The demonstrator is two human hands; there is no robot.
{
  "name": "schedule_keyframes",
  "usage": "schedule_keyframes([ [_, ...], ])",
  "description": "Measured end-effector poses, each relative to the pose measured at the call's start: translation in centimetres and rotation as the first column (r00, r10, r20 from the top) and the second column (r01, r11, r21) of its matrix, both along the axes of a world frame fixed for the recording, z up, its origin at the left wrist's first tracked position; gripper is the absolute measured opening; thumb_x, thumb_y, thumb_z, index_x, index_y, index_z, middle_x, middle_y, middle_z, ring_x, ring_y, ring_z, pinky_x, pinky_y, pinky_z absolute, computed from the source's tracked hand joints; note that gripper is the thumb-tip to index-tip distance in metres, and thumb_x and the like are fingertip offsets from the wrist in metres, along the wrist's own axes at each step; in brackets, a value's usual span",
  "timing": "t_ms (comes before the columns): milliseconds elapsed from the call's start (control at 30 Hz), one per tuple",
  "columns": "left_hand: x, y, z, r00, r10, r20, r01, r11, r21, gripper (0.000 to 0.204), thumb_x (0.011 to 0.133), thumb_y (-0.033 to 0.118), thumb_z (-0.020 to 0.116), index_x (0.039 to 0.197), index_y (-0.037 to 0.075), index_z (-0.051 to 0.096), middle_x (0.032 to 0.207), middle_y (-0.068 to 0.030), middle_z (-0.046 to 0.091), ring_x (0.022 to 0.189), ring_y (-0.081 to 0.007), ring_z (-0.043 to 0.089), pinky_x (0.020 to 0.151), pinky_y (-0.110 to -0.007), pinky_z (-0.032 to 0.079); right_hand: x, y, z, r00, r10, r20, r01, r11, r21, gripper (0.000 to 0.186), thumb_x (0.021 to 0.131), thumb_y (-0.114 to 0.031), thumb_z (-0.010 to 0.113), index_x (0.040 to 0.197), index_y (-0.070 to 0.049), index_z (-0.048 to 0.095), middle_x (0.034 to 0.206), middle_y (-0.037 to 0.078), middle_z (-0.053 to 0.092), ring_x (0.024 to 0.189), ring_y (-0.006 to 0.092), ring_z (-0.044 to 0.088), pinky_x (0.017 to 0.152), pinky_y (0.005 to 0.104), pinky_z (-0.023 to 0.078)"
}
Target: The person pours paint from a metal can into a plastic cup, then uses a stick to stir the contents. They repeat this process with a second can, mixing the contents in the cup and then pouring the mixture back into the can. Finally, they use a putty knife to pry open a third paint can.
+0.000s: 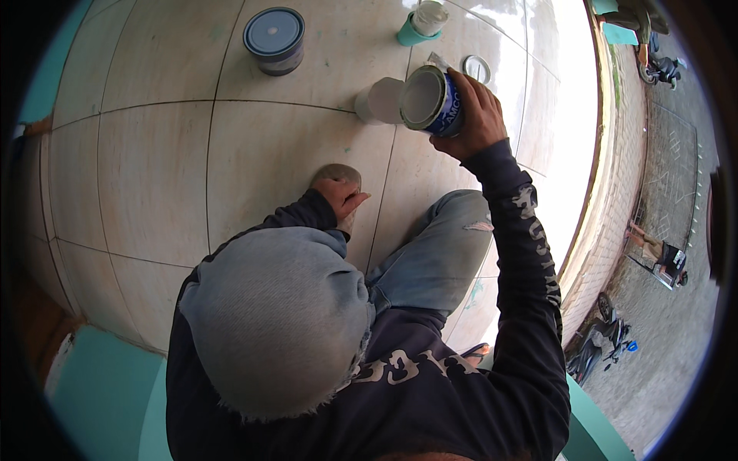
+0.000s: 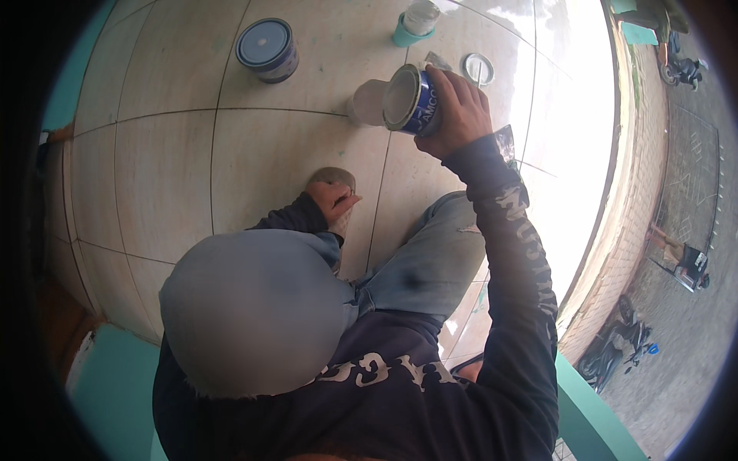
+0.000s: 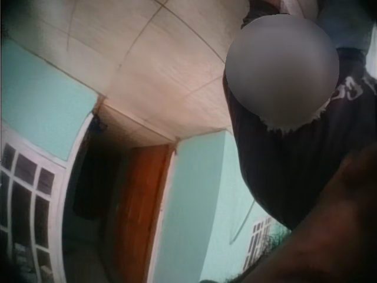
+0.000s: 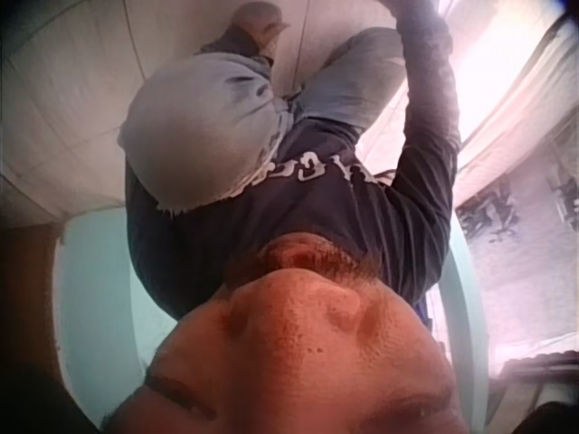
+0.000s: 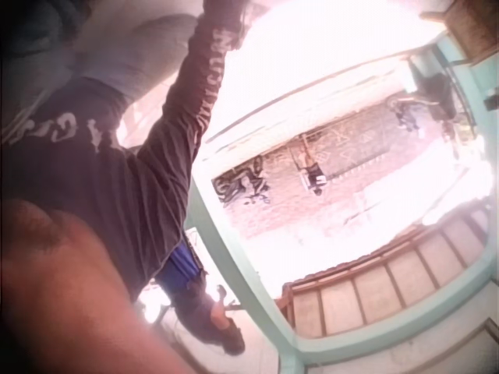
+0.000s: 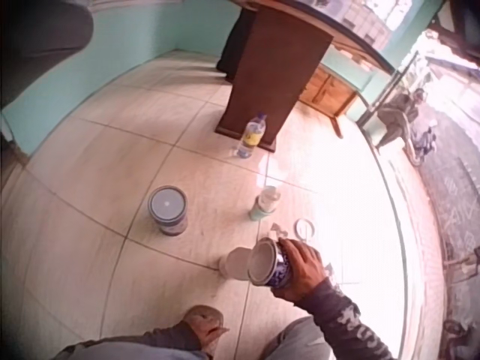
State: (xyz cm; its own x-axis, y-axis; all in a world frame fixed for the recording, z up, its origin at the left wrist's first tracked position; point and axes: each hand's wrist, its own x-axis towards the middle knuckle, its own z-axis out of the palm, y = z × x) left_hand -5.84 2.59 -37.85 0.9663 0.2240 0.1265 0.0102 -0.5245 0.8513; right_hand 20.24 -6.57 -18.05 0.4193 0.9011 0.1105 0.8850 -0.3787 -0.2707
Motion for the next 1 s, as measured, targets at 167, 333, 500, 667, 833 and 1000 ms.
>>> schedule_keyframes([
  [167, 0.0, -0.1, -0.4, 1.000, 0.007, 0.003, -0.007, 1.000, -0.013, 0.033, 0.087, 0.030, 0.068, 0.066, 0.008, 0.055, 0.062, -0.0126, 0.057, 0.055, -0.0321, 0.058, 0.050, -0.041, 0.044, 0.0, 0.3, 0.1, 0.999, 0.002, -0.034, -0.002, 1.000, -0.022, 0.106, 0.046, -0.020, 0.084, 0.142, -0.012, 0.040, 0.131, 0.015, 0.053, 0.123, 0.0362, 0.050, 0.105, 0.0469, 0.038],
  [333, -0.2, 0.0, -0.7, 1.000, 0.015, 0.007, -0.015, 1.000, -0.010, 0.033, 0.087, 0.030, 0.068, 0.066, 0.008, 0.055, 0.062, -0.0123, 0.058, 0.054, -0.0315, 0.058, 0.050, -0.040, 0.044, 0.1, 0.4, 0.1, 0.998, 0.001, -0.066, -0.003, 0.999, -0.038, 0.106, 0.045, -0.021, 0.084, 0.141, -0.011, 0.041, 0.130, 0.017, 0.054, 0.122, 0.0371, 0.051, 0.105, 0.0466, 0.038],
  [500, -0.1, 0.0, -0.5, 1.000, 0.010, 0.003, -0.010, 1.000, -0.021, 0.032, 0.087, 0.030, 0.069, 0.067, 0.008, 0.056, 0.062, -0.0119, 0.058, 0.054, -0.0312, 0.059, 0.050, -0.040, 0.045, 0.3, 0.5, 0.3, 0.998, 0.013, -0.060, -0.016, 0.998, -0.061, 0.106, 0.045, -0.022, 0.083, 0.142, -0.011, 0.041, 0.130, 0.018, 0.054, 0.121, 0.0381, 0.051, 0.105, 0.0466, 0.039],
  [667, -0.1, 0.0, -0.7, 1.000, 0.009, 0.006, -0.009, 1.000, -0.017, 0.031, 0.086, 0.029, 0.069, 0.067, 0.008, 0.056, 0.062, -0.0114, 0.059, 0.054, -0.0311, 0.059, 0.050, -0.040, 0.045, 0.2, 0.6, 0.6, 0.998, 0.012, -0.056, -0.017, 0.996, -0.088, 0.102, 0.049, -0.019, 0.083, 0.142, -0.016, 0.040, 0.129, 0.014, 0.053, 0.122, 0.0359, 0.050, 0.104, 0.0455, 0.039],
  [833, -0.1, 0.0, -0.7, 0.999, 0.014, 0.037, -0.013, 1.000, -0.022, 0.030, 0.086, 0.028, 0.070, 0.067, 0.008, 0.056, 0.062, -0.0113, 0.058, 0.055, -0.0314, 0.059, 0.050, -0.041, 0.045, 0.5, 0.6, 0.8, 0.998, 0.031, -0.061, -0.037, 0.994, -0.102, 0.107, 0.046, -0.022, 0.084, 0.143, -0.014, 0.040, 0.131, 0.018, 0.053, 0.120, 0.0403, 0.051, 0.106, 0.0482, 0.038],
  [1000, -0.1, -0.1, -1.0, 0.999, 0.015, 0.031, -0.014, 1.000, -0.022, 0.031, 0.086, 0.027, 0.070, 0.067, 0.009, 0.055, 0.062, -0.0113, 0.058, 0.054, -0.0315, 0.059, 0.050, -0.041, 0.044, 0.4, 0.7, 1.3, 0.998, 0.025, -0.058, -0.032, 0.991, -0.129, 0.108, 0.046, -0.022, 0.085, 0.143, -0.016, 0.039, 0.131, 0.018, 0.053, 0.121, 0.0412, 0.050, 0.107, 0.0491, 0.037],
])
